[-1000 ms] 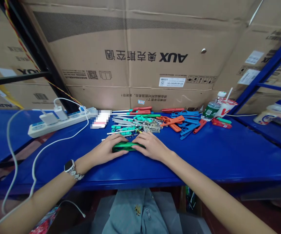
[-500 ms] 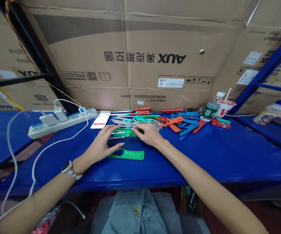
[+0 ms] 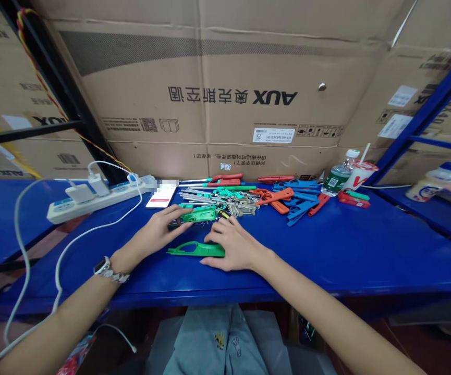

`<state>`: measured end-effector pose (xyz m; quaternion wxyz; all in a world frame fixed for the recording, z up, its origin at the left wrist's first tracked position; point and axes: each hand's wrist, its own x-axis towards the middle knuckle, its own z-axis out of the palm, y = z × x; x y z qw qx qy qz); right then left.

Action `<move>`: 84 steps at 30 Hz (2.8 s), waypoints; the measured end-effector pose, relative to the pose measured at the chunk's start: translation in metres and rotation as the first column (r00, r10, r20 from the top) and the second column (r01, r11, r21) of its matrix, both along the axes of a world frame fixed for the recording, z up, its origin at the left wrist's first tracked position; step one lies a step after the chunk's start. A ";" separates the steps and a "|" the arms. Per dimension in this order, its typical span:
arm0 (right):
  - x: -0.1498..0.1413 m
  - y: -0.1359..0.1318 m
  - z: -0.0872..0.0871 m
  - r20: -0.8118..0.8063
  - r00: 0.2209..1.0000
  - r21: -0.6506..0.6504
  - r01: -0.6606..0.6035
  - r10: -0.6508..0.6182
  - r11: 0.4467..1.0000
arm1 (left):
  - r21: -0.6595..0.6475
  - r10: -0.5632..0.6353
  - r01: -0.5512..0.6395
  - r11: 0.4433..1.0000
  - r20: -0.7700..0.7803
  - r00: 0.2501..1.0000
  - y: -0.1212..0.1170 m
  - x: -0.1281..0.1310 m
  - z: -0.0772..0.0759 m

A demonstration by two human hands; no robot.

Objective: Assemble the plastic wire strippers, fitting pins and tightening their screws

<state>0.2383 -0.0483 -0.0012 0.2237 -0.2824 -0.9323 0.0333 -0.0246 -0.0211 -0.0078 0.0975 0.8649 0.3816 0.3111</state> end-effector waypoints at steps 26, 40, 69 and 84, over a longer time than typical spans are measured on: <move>0.028 0.136 0.022 0.181 0.828 -0.040 0.545 -0.530 0.838 | 0.175 0.107 -0.030 0.984 -0.453 0.885 0.080 0.039 0.032; 0.041 0.098 0.002 -0.334 0.849 -0.126 0.391 -0.410 0.912 | 0.318 0.035 0.057 0.946 -0.277 0.960 0.080 0.044 0.035; 0.025 0.080 0.007 -0.724 0.557 -0.348 0.215 -0.407 0.912 | 0.334 0.319 -0.262 0.905 -0.127 0.939 0.059 0.034 0.041; 0.020 0.045 0.003 -0.684 0.620 -0.484 0.008 -0.384 0.875 | 0.052 0.068 -0.059 0.997 -0.199 0.978 0.024 0.015 0.049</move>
